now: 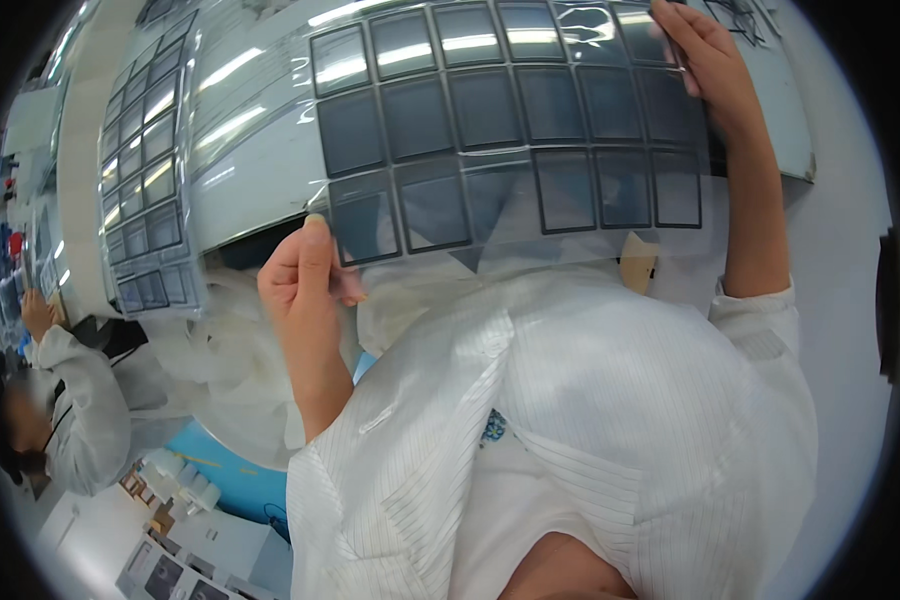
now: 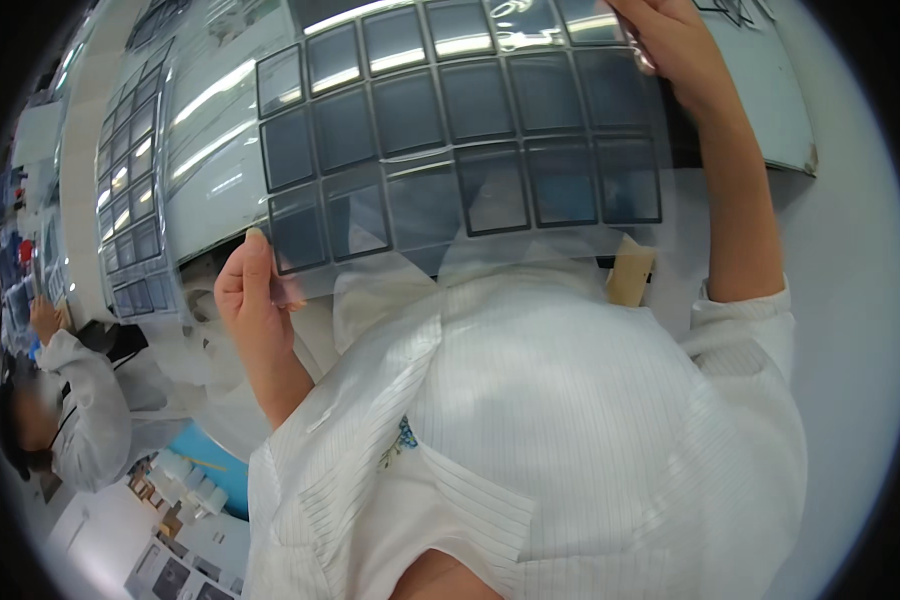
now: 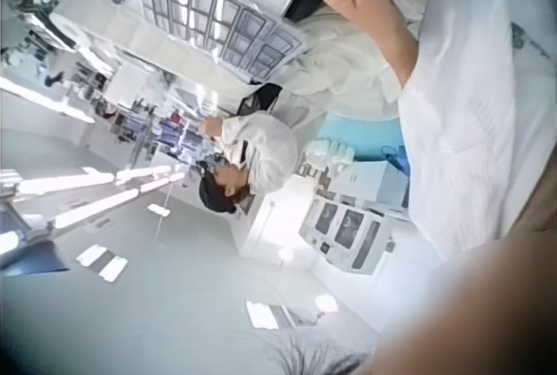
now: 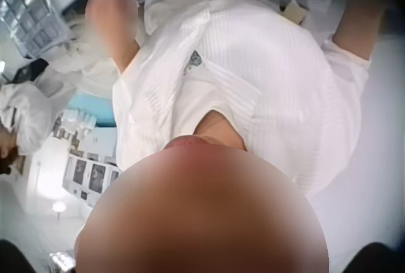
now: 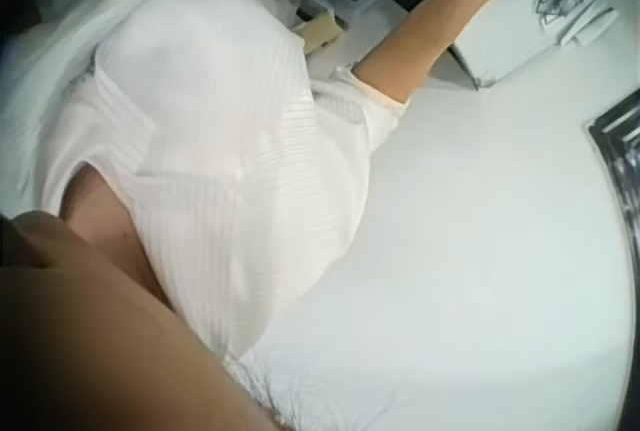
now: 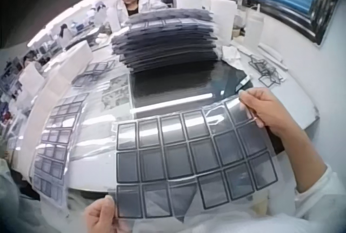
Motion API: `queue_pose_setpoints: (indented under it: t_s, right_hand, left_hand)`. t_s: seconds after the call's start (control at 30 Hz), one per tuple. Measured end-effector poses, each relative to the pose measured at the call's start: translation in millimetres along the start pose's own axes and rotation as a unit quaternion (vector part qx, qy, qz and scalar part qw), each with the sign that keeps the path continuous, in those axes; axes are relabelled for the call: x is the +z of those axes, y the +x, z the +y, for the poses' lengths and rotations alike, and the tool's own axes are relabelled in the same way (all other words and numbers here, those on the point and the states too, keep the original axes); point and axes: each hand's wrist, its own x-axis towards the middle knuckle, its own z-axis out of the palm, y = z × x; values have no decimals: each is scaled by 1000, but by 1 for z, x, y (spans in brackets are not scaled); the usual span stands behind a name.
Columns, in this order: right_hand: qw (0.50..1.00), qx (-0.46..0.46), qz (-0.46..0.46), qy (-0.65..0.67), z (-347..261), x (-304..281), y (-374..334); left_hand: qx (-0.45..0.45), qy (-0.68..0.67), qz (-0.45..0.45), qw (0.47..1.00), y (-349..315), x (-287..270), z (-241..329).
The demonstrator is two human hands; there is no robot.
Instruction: The recorder is inspecting and cleaning square filter grids at a workstation.
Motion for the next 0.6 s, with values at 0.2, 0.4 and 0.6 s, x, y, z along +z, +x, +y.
queue_pose_setpoints:
  t_s: [0.2,0.4,0.6]
  right_hand:
    - [1000,-11,-23,17,1,-6,4]
    - [995,-74,-2,-72,17,-16,1]
    - [995,-42,-78,48,4,-14,-19]
  left_hand:
    - [-8,13,-2,1000,6,-3,-5]
    - [-36,17,-23,999,0,6,-4]
    - [-66,40,-36,996,-3,1,1]
